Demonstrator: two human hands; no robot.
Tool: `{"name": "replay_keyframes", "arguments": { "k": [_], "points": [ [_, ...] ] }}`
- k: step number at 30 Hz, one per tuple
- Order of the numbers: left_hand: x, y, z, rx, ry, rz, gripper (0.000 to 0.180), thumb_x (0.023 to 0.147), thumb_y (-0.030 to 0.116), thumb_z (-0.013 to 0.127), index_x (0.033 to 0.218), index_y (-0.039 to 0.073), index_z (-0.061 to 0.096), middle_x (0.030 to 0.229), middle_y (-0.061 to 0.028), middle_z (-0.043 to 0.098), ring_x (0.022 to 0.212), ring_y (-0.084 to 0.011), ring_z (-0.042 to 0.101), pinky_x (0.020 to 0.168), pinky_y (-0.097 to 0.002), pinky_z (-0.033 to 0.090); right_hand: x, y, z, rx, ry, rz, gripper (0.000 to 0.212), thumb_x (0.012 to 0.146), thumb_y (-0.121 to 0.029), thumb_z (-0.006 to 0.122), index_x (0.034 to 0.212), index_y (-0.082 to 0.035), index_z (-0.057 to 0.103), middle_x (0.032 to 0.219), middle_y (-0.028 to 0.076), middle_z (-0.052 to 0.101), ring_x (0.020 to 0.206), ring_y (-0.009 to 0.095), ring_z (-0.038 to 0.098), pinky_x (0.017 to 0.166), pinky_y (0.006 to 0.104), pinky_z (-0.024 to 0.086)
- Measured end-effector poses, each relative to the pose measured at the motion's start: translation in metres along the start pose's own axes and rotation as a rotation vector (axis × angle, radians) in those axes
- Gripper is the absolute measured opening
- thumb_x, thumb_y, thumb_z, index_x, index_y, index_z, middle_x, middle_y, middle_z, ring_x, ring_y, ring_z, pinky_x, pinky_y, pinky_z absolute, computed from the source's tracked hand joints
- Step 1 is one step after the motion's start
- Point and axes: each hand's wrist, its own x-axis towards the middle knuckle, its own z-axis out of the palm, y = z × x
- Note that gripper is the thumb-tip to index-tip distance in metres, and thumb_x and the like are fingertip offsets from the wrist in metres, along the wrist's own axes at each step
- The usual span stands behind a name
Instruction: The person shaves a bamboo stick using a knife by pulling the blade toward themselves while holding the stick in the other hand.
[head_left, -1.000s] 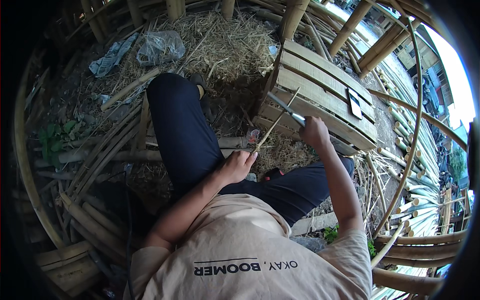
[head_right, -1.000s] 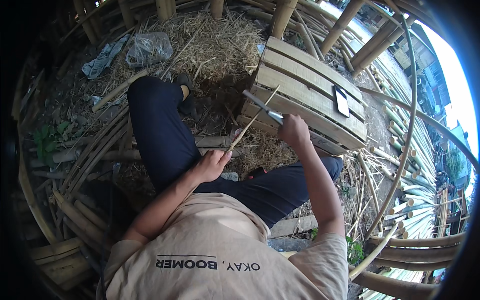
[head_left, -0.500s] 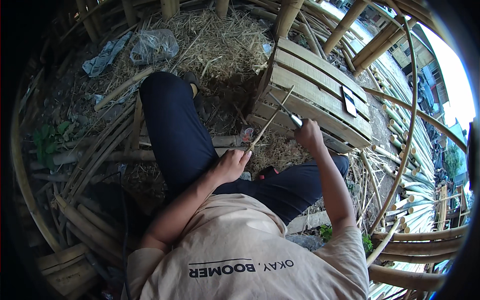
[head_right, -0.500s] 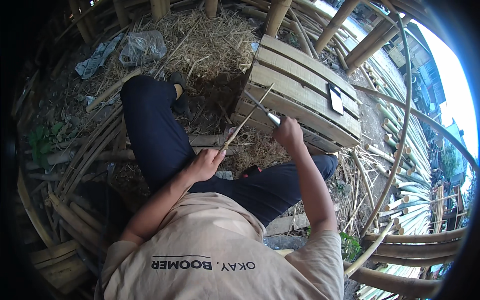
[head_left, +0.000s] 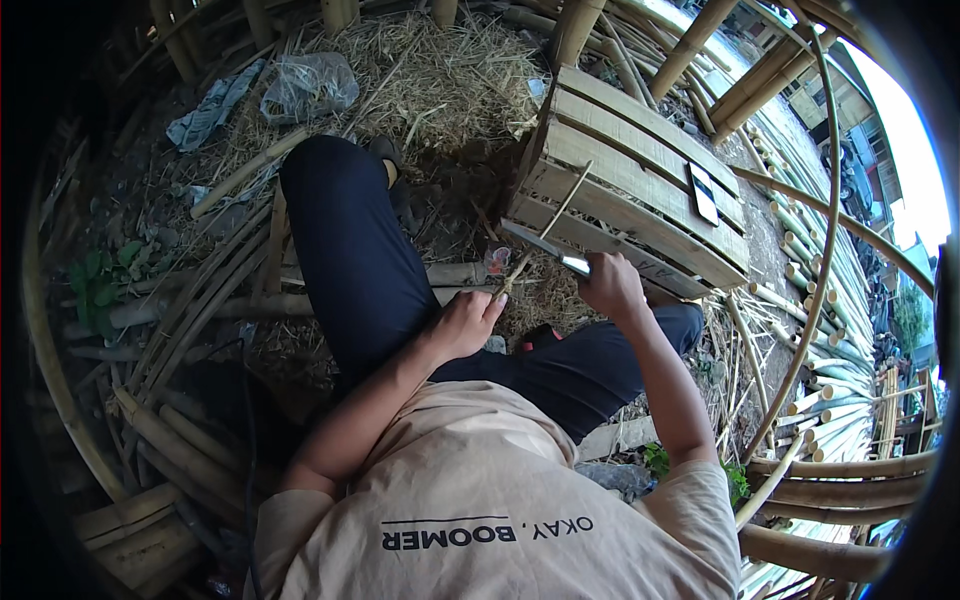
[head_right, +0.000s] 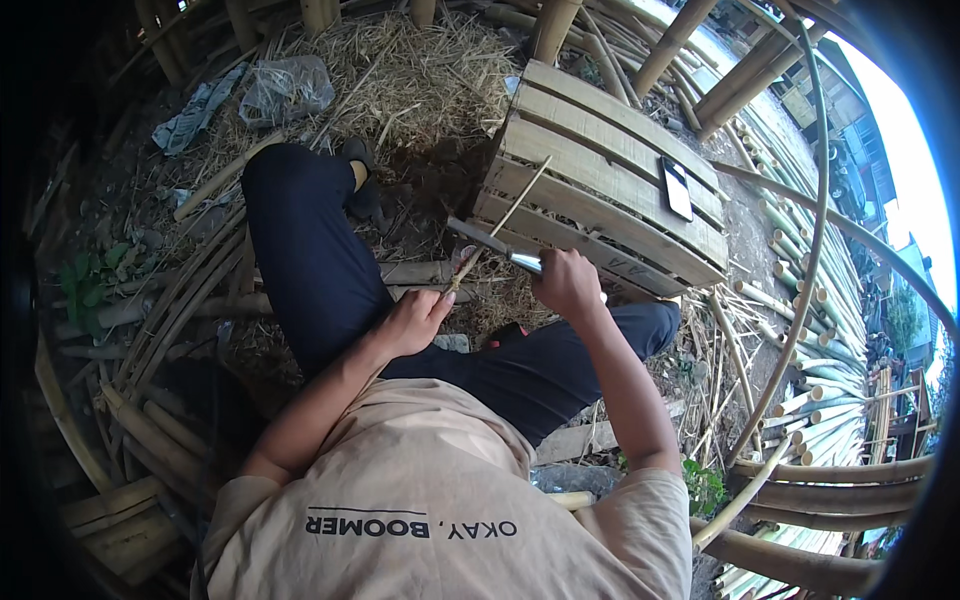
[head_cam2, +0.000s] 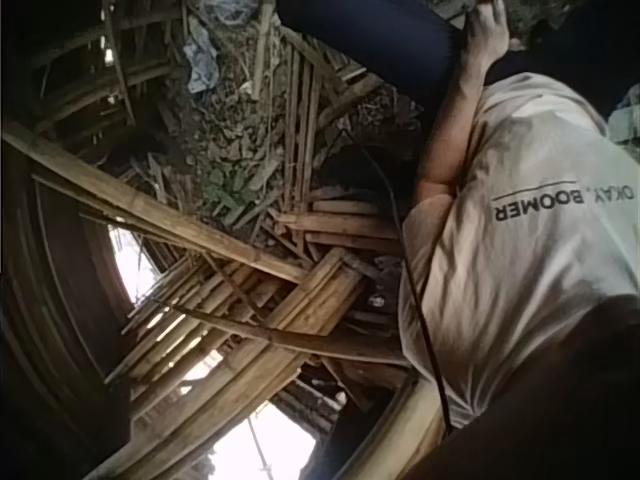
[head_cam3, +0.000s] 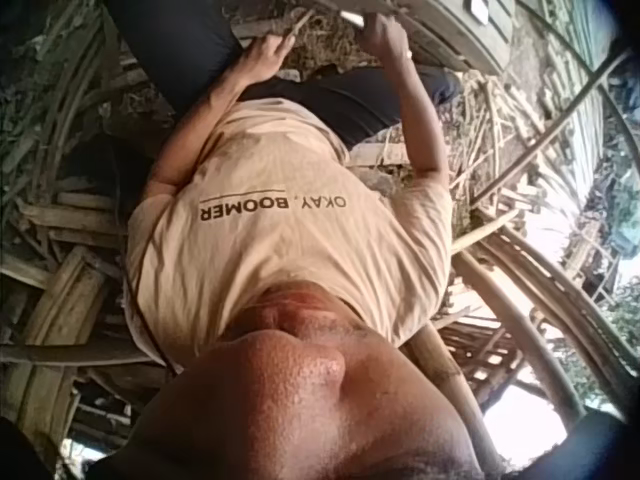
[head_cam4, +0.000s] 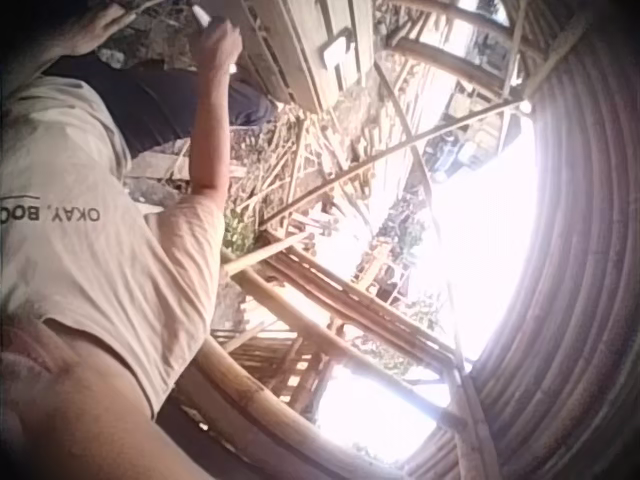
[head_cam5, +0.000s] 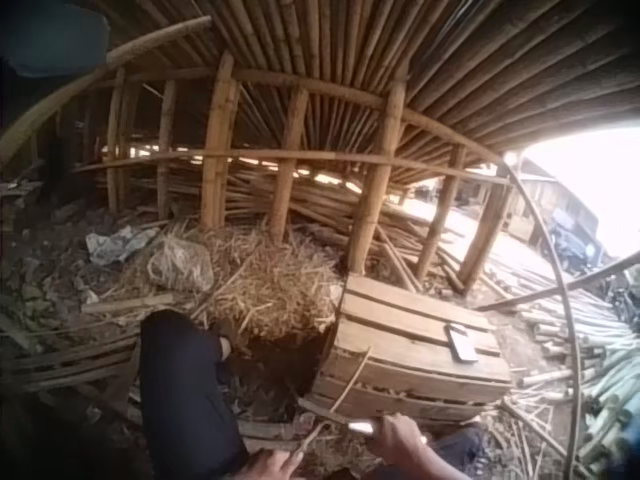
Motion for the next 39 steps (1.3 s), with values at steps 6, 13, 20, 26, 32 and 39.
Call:
{"name": "replay_keyframes", "arguments": {
  "k": [6, 13, 20, 26, 32, 39],
  "points": [
    [0.004, 0.002, 0.001, -0.01, -0.006, 0.013, 0.046, 0.104, 0.028, 0.05, 0.072, -0.004, 0.054, 0.064, -0.0261, 0.054, 0.063, -0.0462, 0.054, 0.058, -0.0505, 0.04, 0.018, 0.038, 0.01, 0.065, 0.131, 0.16, 0.024, 0.074, -0.017, 0.067, 0.09, 0.0, 0.072, 0.085, 0.028, 0.07, 0.081, 0.044, 0.069, 0.076, 0.0513, 0.057],
    [0.003, 0.002, 0.003, 0.006, 0.002, 0.03, 0.045, 0.104, 0.029, 0.051, 0.072, -0.003, 0.054, 0.066, -0.0264, 0.055, 0.066, -0.0471, 0.056, 0.059, -0.0511, 0.041, 0.029, 0.046, 0.007, 0.014, 0.11, 0.181, 0.021, 0.074, -0.015, 0.065, 0.087, 0.0, 0.071, 0.086, 0.029, 0.07, 0.082, 0.045, 0.069, 0.076, 0.0516, 0.057],
    [-0.004, -0.002, 0.002, 0.042, 0.082, 0.089, 0.044, 0.104, 0.027, 0.051, 0.073, -0.004, 0.054, 0.066, -0.0263, 0.056, 0.066, -0.0469, 0.056, 0.059, -0.0521, 0.041, 0.021, 0.026, 0.01, -0.013, 0.056, 0.033, 0.021, 0.072, -0.012, 0.063, 0.088, -0.002, 0.071, 0.085, 0.028, 0.069, 0.083, 0.045, 0.069, 0.077, 0.0524, 0.057],
    [0.0, -0.004, 0.001, 0.014, -0.011, -0.016, 0.041, 0.103, 0.025, 0.052, 0.073, -0.003, 0.054, 0.065, -0.0257, 0.055, 0.065, -0.0461, 0.056, 0.058, -0.051, 0.04, 0.026, 0.026, -0.006, -0.057, 0.095, 0.027, 0.019, 0.074, -0.012, 0.065, 0.089, -0.002, 0.07, 0.083, 0.028, 0.069, 0.079, 0.045, 0.068, 0.074, 0.0527, 0.056],
    [0.0, 0.0, 0.007, 0.021, 0.021, 0.058, 0.042, 0.104, 0.026, 0.051, 0.074, -0.003, 0.054, 0.065, -0.0251, 0.055, 0.064, -0.0459, 0.055, 0.058, -0.0506, 0.04, 0.041, 0.072, 0.008, -0.066, 0.205, 0.259, 0.017, 0.077, -0.012, 0.063, 0.09, -0.004, 0.07, 0.087, 0.026, 0.071, 0.084, 0.044, 0.07, 0.077, 0.0518, 0.057],
    [-0.003, -0.005, 0.005, 0.021, 0.03, 0.043, 0.043, 0.104, 0.028, 0.051, 0.073, -0.003, 0.053, 0.065, -0.0249, 0.055, 0.064, -0.0463, 0.055, 0.058, -0.051, 0.04, 0.035, 0.038, -0.002, -0.103, 0.102, -0.01, 0.022, 0.077, -0.01, 0.062, 0.096, -0.002, 0.07, 0.085, 0.026, 0.07, 0.083, 0.045, 0.07, 0.077, 0.0517, 0.056]
  ]
}}
